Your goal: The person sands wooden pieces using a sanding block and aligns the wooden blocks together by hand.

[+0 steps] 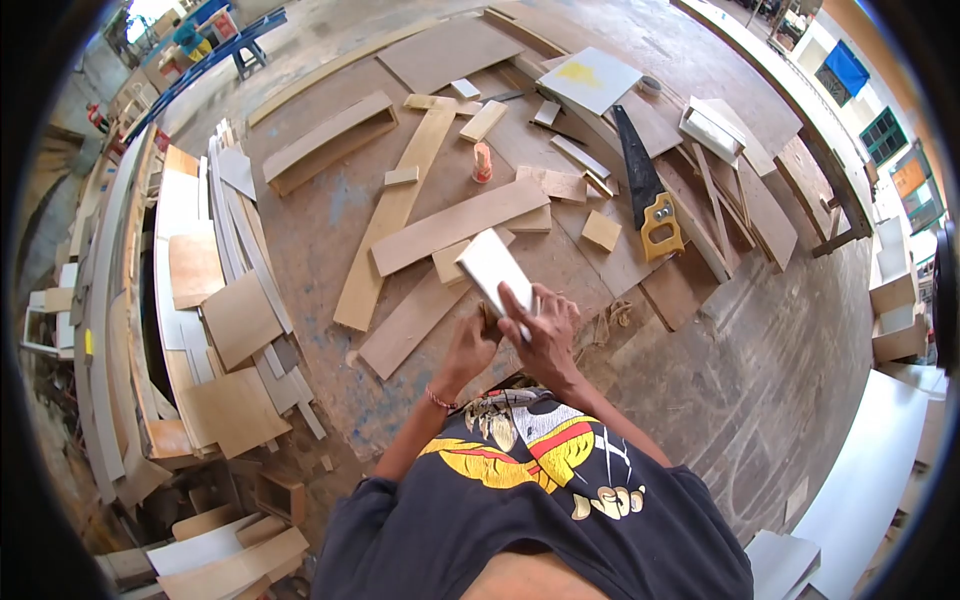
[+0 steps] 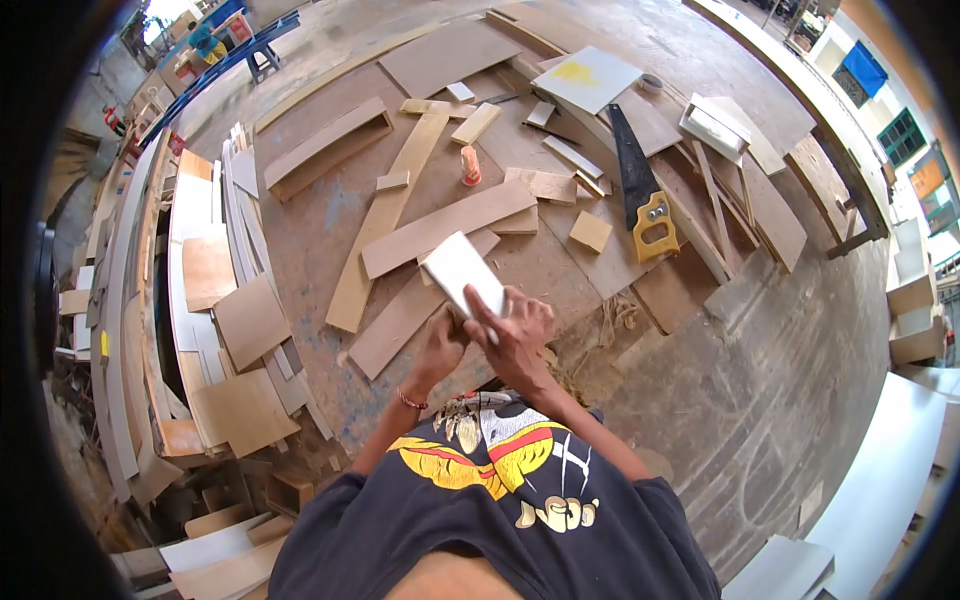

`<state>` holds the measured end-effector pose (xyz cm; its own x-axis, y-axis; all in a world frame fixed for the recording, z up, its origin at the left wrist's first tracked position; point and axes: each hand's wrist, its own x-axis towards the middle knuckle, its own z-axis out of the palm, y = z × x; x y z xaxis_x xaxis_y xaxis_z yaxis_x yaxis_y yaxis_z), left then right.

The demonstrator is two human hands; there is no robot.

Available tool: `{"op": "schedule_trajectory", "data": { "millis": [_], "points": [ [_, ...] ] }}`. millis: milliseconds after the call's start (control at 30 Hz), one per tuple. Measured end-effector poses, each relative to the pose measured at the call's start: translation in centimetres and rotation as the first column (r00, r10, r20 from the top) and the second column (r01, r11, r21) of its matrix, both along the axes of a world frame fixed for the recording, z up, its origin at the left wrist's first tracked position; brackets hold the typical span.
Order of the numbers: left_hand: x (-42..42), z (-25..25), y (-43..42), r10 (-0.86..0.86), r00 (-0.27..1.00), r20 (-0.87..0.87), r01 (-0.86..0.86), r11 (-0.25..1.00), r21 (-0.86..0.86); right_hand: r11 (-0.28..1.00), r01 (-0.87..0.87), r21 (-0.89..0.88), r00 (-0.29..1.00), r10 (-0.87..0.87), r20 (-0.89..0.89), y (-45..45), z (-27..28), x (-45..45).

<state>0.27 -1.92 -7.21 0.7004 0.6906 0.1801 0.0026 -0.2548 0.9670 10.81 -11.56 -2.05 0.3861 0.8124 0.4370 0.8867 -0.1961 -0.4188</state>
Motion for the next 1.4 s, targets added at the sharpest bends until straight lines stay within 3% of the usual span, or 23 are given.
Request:
{"op": "schedule_trajectory", "data": {
  "millis": [133, 200, 267, 333, 367, 433, 467, 533, 567, 600, 633, 833, 900, 933, 967, 1033, 1067, 1133, 1200, 1267, 1300, 1400],
  "points": [
    [-0.4, 2.6, -0.3, -0.071, 0.997, 0.032, 0.069, 0.996, 0.053, 1.000, -0.008, 0.021, 0.999, 0.007, 0.043, -0.3, 0.9, -0.2],
    [-0.1, 3.8, -0.6, -0.047, 0.997, -0.053, 0.036, 0.983, -0.180, 0.998, 0.049, -0.039, 0.999, -0.049, 0.011, 0.1, 0.3, 0.6],
    [-0.4, 3.0, -0.7, -0.020, 0.999, -0.027, 0.017, 0.995, -0.102, 0.992, 0.100, -0.076, 0.985, -0.109, -0.134, 0.4, -0.4, 1.4],
    [-0.5, 3.4, -0.6, -0.063, 0.998, -0.028, 0.056, 0.980, -0.193, 0.993, 0.102, -0.055, 0.989, -0.107, -0.106, 0.5, -0.5, 1.5],
    [-0.6, 3.8, -0.6, -0.061, 0.998, -0.028, 0.054, 0.980, -0.192, 0.994, 0.098, -0.054, 0.979, -0.106, -0.175, 0.5, -0.5, 1.6],
    [-0.7, 5.3, -0.8, -0.129, 0.992, -0.008, 0.111, 0.880, -0.462, 0.995, 0.088, -0.053, 0.964, -0.099, -0.248, 0.4, -0.4, 1.6],
    [-0.6, 4.9, -0.9, -0.128, 0.992, -0.010, 0.109, 0.881, -0.460, 0.996, 0.088, -0.020, 0.949, -0.090, -0.303, 0.4, -0.2, 1.7],
    [-0.1, 3.9, -1.2, -0.083, 0.948, 0.308, 0.273, 0.711, -0.648, 0.996, 0.093, 0.013, 0.930, -0.083, -0.357, 0.4, -0.4, 1.9],
    [0.0, 3.6, -1.3, -0.084, 0.948, 0.307, 0.273, 0.711, -0.648, 0.996, 0.071, 0.049, 0.871, -0.039, -0.490, 0.6, -0.8, 2.1],
    [0.1, 3.7, -1.4, -0.054, 0.918, 0.393, 0.339, 0.621, -0.707, 0.995, 0.054, 0.088, 0.793, 0.011, -0.609, 0.7, -0.9, 2.2],
    [0.3, 3.8, -1.4, -0.013, 0.882, 0.471, 0.408, 0.523, -0.748, 0.995, 0.053, 0.089, 0.793, 0.012, -0.610, 0.7, -0.9, 2.2],
    [1.0, 3.0, -1.5, 0.100, 0.867, 0.488, 0.384, 0.488, -0.784, 0.993, 0.069, 0.092, 0.797, 0.001, -0.603, 0.5, 0.7, 1.9],
    [1.4, 3.2, -1.4, 0.089, 0.892, 0.444, 0.324, 0.560, -0.763, 0.997, 0.061, 0.043, 0.952, -0.046, -0.304, 0.1, 2.1, 1.1],
    [1.6, 3.4, -1.4, 0.079, 0.915, 0.396, 0.264, 0.624, -0.736, 0.997, 0.061, 0.043, 0.951, -0.045, -0.307, -0.1, 2.2, 0.6],
    [1.9, 3.2, -1.4, 0.079, 0.916, 0.395, 0.264, 0.624, -0.736, 0.999, 0.038, 0.021, 0.980, -0.033, -0.197, -0.2, 2.3, -0.1],
    [2.6, 3.0, -1.5, 0.219, 0.939, 0.267, 0.049, 0.681, -0.731, 1.000, -0.002, 0.009, 0.999, 0.002, -0.036, -0.1, 2.8, -1.1],
    [2.3, 3.1, -1.7, 0.176, 0.962, 0.208, 0.003, 0.757, -0.653, 1.000, -0.002, 0.009, 0.999, 0.002, -0.036, 0.0, 2.7, -1.3],
    [2.6, 3.5, -2.2, 0.196, 0.953, 0.231, 0.010, 0.742, -0.670, 0.999, 0.027, 0.019, 0.996, -0.026, -0.088, 0.4, 2.1, -1.3],
    [2.7, 3.2, -2.3, 0.218, 0.961, 0.170, -0.092, 0.833, -0.545, 0.998, 0.058, 0.018, 0.988, -0.055, -0.142, 1.1, 1.2, -0.6],
    [2.9, 2.6, -2.2, 0.248, 0.948, 0.198, -0.126, 0.867, -0.482, 0.994, 0.087, -0.074, 0.943, -0.106, -0.314, 1.2, 1.1, -0.2],
    [2.9, 3.1, -2.1, 0.254, 0.946, 0.200, -0.125, 0.857, -0.500, 0.999, 0.003, -0.037, 0.920, -0.017, -0.392, 0.9, 1.0, -0.4],
    [2.2, 3.6, -1.4, 0.256, 0.957, 0.135, -0.154, 0.845, -0.513, 0.993, -0.072, 0.094, 0.952, 0.097, -0.291, 0.2, 1.2, -1.9]
  ]
}}
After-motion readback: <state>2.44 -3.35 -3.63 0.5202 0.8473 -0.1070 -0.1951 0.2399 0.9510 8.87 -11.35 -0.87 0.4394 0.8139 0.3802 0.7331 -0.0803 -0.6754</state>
